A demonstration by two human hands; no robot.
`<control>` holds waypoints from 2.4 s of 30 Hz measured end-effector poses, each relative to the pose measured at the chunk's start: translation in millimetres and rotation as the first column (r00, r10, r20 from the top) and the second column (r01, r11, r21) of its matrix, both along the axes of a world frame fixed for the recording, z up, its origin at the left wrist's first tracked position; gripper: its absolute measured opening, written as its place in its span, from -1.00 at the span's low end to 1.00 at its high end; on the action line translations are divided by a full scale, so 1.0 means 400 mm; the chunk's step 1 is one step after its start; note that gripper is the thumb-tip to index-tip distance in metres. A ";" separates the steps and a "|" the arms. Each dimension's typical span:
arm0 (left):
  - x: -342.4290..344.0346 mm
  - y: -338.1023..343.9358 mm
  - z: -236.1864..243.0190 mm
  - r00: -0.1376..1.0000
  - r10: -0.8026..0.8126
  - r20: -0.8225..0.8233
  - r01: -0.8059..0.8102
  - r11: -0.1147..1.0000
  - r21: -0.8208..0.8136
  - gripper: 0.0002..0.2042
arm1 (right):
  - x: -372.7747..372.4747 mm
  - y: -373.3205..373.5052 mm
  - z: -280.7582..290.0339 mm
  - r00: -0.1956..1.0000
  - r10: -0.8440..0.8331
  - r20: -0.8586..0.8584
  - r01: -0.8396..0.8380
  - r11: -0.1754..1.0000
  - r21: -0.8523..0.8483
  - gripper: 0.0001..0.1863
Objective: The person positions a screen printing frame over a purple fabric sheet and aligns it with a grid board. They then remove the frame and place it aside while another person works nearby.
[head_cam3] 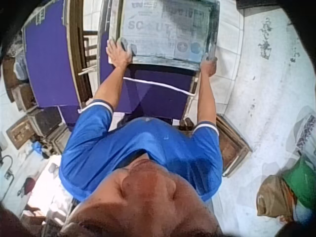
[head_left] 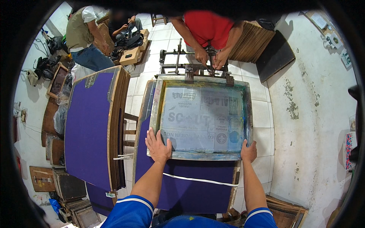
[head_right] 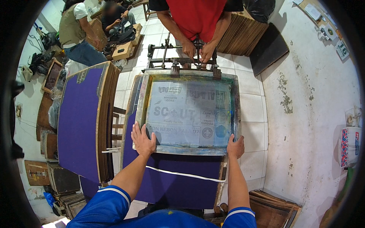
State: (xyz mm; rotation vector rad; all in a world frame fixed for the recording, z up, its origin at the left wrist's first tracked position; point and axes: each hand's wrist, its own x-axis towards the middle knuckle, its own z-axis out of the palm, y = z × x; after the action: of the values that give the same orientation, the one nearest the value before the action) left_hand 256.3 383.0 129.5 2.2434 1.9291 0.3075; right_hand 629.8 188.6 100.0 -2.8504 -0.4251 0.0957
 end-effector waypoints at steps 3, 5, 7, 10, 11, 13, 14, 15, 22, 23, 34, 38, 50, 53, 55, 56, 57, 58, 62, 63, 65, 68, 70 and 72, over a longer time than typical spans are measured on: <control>0.000 0.000 0.000 1.000 0.003 0.003 -0.003 1.000 -0.006 -0.35 | -0.001 0.000 -0.001 1.000 0.000 0.009 0.000 1.000 -0.003 -0.46; 0.000 -0.001 -0.001 1.000 0.003 0.003 -0.003 1.000 -0.004 -0.35 | -0.003 0.000 0.002 1.000 -0.001 0.003 0.001 1.000 -0.002 -0.46; -0.001 0.000 -0.002 1.000 0.003 -0.008 -0.003 1.000 0.004 -0.35 | -0.004 0.000 0.007 1.000 -0.005 -0.003 0.005 1.000 -0.011 -0.46; 0.000 0.000 -0.003 1.000 0.002 -0.008 -0.002 1.000 0.004 -0.35 | -0.005 0.002 0.015 1.000 -0.008 -0.027 0.008 1.000 -0.012 -0.47; -0.001 0.000 -0.003 1.000 0.005 -0.003 -0.005 1.000 -0.007 -0.35 | -0.006 0.002 0.017 0.999 -0.008 -0.039 0.008 1.000 0.004 -0.47; 0.000 0.000 -0.004 1.000 0.005 -0.003 -0.005 1.000 0.001 -0.35 | -0.008 0.003 0.021 0.999 -0.009 -0.037 0.009 1.000 0.006 -0.47; 0.000 0.000 -0.004 1.000 0.007 0.000 -0.007 1.000 -0.011 -0.35 | -0.008 0.003 0.022 0.999 -0.008 -0.043 0.009 1.000 0.015 -0.47; -0.001 0.000 -0.003 1.000 0.006 -0.001 -0.006 1.000 -0.011 -0.35 | -0.009 0.004 0.023 0.999 -0.008 -0.044 0.009 1.000 0.013 -0.47; -0.001 0.001 -0.003 1.000 0.010 -0.011 -0.010 1.000 -0.007 -0.35 | -0.011 0.009 0.028 0.999 -0.029 -0.038 0.028 0.999 -0.018 -0.46; -0.001 0.001 -0.003 1.000 0.011 -0.004 -0.011 1.000 -0.016 -0.35 | -0.010 0.009 0.028 0.998 -0.027 -0.049 0.027 1.000 -0.009 -0.46; -0.006 0.002 -0.014 1.000 -0.003 0.011 0.003 1.000 0.023 -0.35 | 0.001 -0.004 -0.012 0.999 -0.008 0.032 0.008 1.000 -0.006 -0.44; -0.007 0.002 -0.015 1.000 0.007 -0.004 -0.007 1.000 0.002 -0.34 | 0.002 -0.007 -0.012 1.000 -0.008 0.006 0.008 1.000 -0.008 -0.45; -0.008 0.003 -0.014 1.000 0.007 -0.014 -0.007 1.000 0.004 -0.33 | -0.001 -0.008 0.000 0.999 0.022 -0.025 -0.021 0.999 0.043 -0.40; -0.007 0.002 -0.012 1.000 0.004 -0.012 -0.004 1.000 0.002 -0.32 | -0.003 -0.005 0.005 1.000 0.012 -0.022 -0.012 1.000 0.011 -0.43; -0.007 0.002 -0.011 1.000 0.005 -0.017 -0.005 1.000 0.008 -0.32 | -0.003 -0.003 0.008 1.000 0.006 -0.028 -0.006 1.000 -0.008 -0.44; -0.007 0.002 -0.011 1.000 0.007 -0.013 -0.007 1.000 -0.002 -0.32 | -0.002 -0.002 0.010 0.998 0.001 -0.055 -0.002 1.000 -0.005 -0.42; -0.007 0.002 -0.011 1.000 0.009 -0.013 -0.009 1.000 -0.002 -0.32 | 0.000 -0.002 0.011 0.997 -0.004 -0.078 0.004 1.000 -0.009 -0.41; -0.006 0.002 -0.011 1.000 0.010 -0.014 -0.010 1.000 0.004 -0.32 | 0.000 -0.002 0.011 0.996 -0.010 -0.086 0.009 1.000 -0.015 -0.40; -0.006 0.002 -0.011 1.000 0.012 -0.009 -0.012 1.000 -0.006 -0.32 | 0.000 -0.005 0.007 0.999 0.000 -0.054 0.001 1.000 0.010 -0.42; -0.006 0.001 -0.012 1.000 0.014 -0.008 -0.014 1.000 -0.010 -0.32 | 0.000 -0.006 0.005 0.999 0.002 -0.051 -0.001 1.000 0.018 -0.42; -0.008 0.002 -0.014 1.000 0.011 -0.001 -0.011 1.000 0.001 -0.33 | 0.001 -0.006 0.003 0.999 0.013 -0.044 -0.012 0.999 0.034 -0.43; -0.011 0.003 -0.017 1.000 0.000 0.013 0.000 1.000 0.030 -0.33 | 0.002 -0.007 0.002 0.999 0.029 -0.032 -0.027 0.999 0.037 -0.45; -0.009 0.002 -0.020 1.000 0.006 0.013 -0.006 1.000 0.025 -0.34 | 0.003 -0.007 0.002 1.000 0.022 -0.015 -0.022 1.000 0.002 -0.47; -0.009 0.002 -0.020 1.000 0.008 0.015 -0.008 1.000 0.020 -0.34 | 0.002 -0.008 0.001 0.999 0.031 -0.010 -0.031 0.999 0.018 -0.47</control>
State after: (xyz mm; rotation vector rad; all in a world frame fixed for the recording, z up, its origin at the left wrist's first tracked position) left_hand 252.7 383.9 121.4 2.2398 1.9361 0.3447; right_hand 630.5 185.4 100.5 -2.8247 -0.4662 0.1110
